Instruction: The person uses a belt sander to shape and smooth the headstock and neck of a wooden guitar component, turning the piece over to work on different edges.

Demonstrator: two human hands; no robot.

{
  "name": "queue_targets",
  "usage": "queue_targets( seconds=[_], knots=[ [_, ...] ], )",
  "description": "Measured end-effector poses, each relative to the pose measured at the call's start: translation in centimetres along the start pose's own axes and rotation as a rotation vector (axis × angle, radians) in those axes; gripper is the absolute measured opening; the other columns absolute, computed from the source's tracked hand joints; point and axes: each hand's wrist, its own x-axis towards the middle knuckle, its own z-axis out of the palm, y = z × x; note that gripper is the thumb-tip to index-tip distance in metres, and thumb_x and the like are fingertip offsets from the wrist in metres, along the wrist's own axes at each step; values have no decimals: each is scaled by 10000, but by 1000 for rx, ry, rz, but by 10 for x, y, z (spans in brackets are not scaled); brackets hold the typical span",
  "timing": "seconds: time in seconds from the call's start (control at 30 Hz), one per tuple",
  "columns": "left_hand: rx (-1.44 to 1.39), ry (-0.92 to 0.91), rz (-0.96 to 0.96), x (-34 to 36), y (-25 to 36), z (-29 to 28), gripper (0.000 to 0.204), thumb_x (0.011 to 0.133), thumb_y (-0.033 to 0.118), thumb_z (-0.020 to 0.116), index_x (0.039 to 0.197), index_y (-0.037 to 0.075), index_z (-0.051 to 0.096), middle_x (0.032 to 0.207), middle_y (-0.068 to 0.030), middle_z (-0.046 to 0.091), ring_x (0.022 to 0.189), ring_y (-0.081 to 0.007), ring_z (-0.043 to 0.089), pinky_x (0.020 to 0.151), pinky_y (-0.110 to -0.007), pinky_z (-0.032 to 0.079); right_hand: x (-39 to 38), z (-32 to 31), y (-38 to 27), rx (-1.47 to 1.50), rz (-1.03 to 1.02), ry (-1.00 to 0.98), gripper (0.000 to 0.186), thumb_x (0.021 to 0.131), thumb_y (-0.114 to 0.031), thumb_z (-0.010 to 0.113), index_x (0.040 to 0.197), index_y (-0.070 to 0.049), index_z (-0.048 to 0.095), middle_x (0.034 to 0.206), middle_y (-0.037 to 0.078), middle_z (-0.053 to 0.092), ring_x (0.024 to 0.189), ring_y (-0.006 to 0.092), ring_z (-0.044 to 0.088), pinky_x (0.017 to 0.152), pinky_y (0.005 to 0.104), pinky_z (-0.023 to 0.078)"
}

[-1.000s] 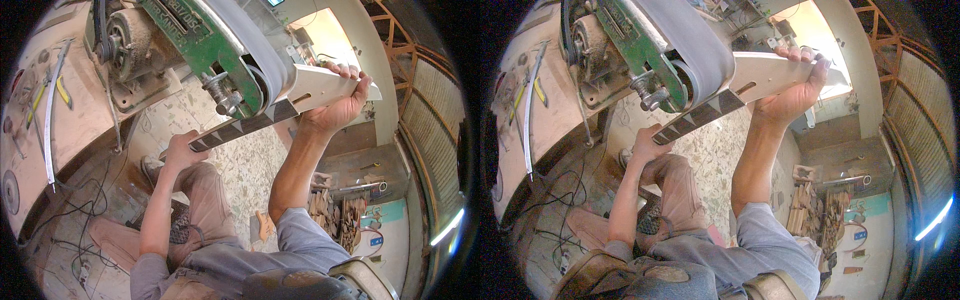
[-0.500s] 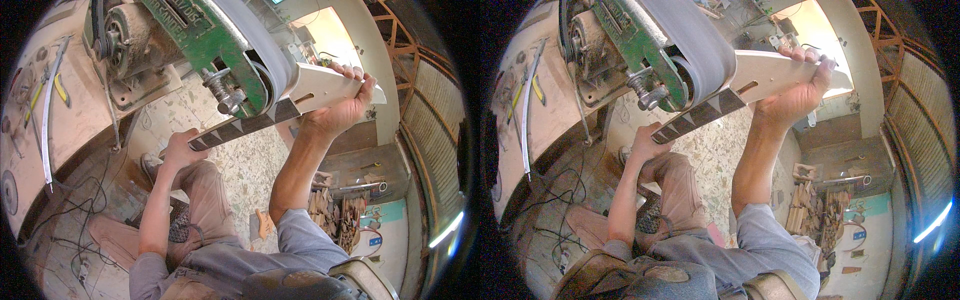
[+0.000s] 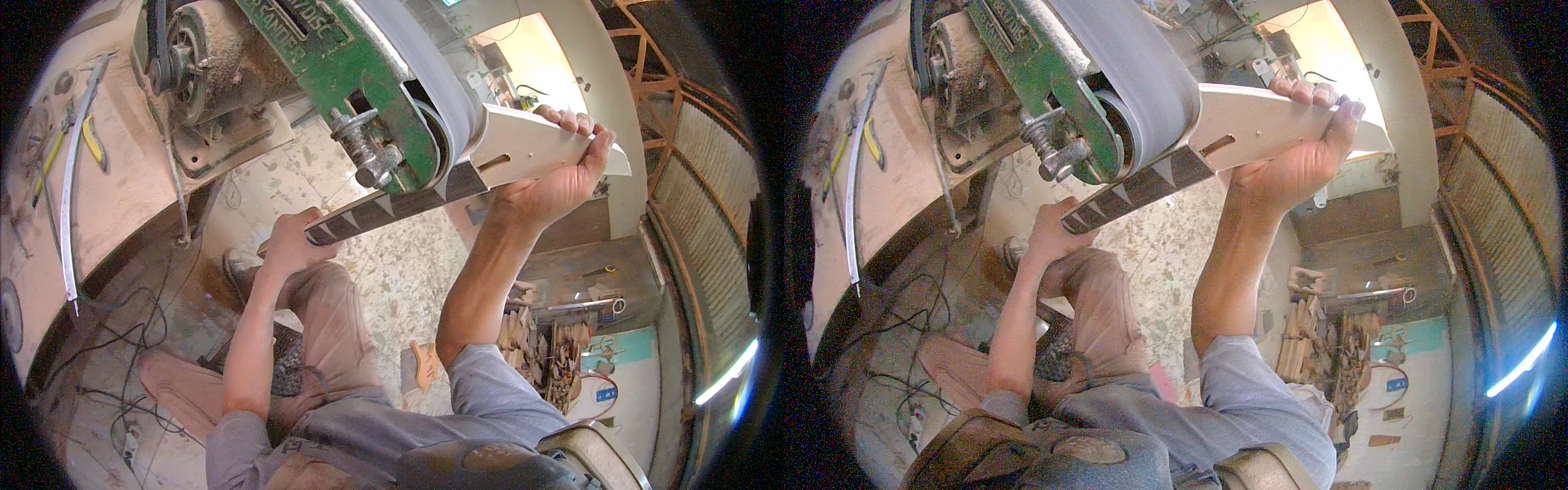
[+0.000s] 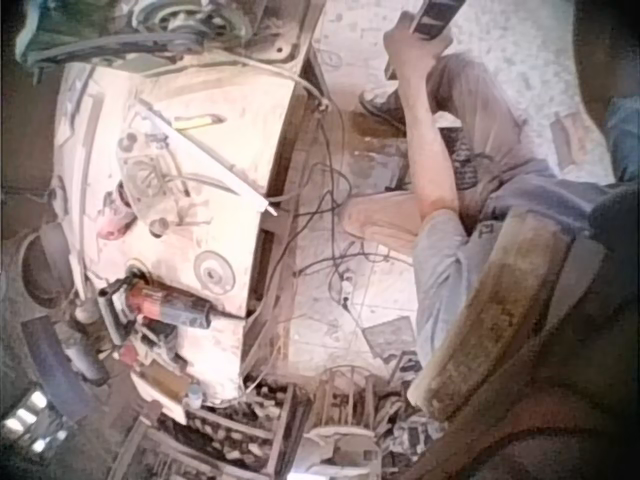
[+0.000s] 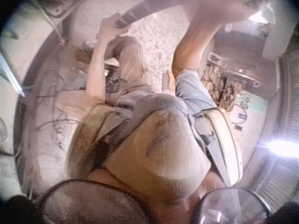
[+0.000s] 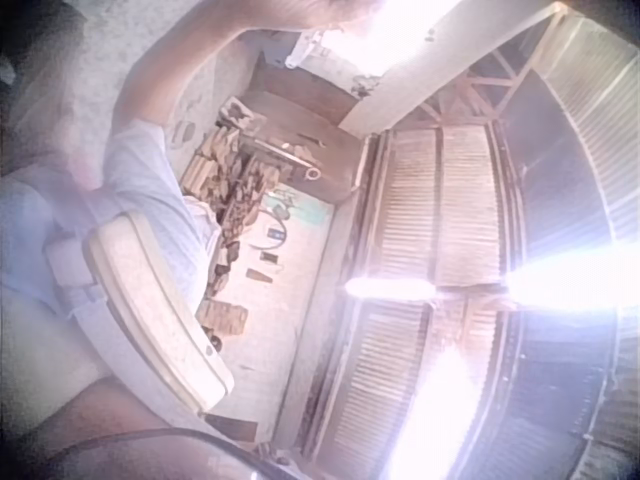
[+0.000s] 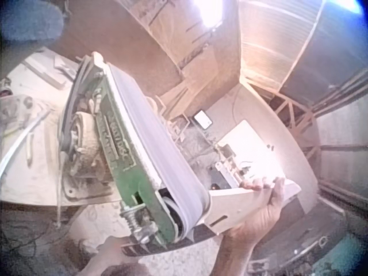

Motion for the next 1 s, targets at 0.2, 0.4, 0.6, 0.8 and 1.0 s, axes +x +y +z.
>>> queue_targets(
  seconds=[0.2,0.4,0.6,0.8,1.0],
  knots=[
    [-18,-10,-17,-2,2,-2,440,616,288,812,931,18,665,766,-191,694,728,-332,698,696,-369,541,2,-5,0,-6,6,-17,208,1039,-314,498,949,-126,505,841,6,550,799,144,573,790,343,519],
    [4,-9,-22,-3,-2,-2,384,659,252,836,894,17,645,748,-123,694,679,-183,666,674,-331,518,-1,-3,1,-9,5,-16,199,1037,-314,504,965,-128,496,841,7,557,792,142,566,773,330,498],
    [-8,-13,-23,-3,-1,-4,483,625,329,836,948,3,687,790,-220,692,766,-361,698,704,-383,539,0,-6,2,-50,-2,-1,228,1033,-333,507,932,-129,501,832,4,556,796,142,565,771,338,490],
    [14,26,47,-4,-3,-3,388,652,287,835,879,25,659,736,-122,706,667,-212,694,664,-335,529,-2,-8,2,-38,36,-40,255,1038,-346,490,917,-123,516,844,7,569,817,143,576,792,341,497],
    [18,10,0,-5,-4,-3,380,657,288,831,880,30,661,757,-134,714,673,-225,702,670,-338,534,-4,-8,2,-106,37,-39,270,1035,-360,491,913,-120,515,826,17,569,825,159,586,825,334,503]
  ],
)
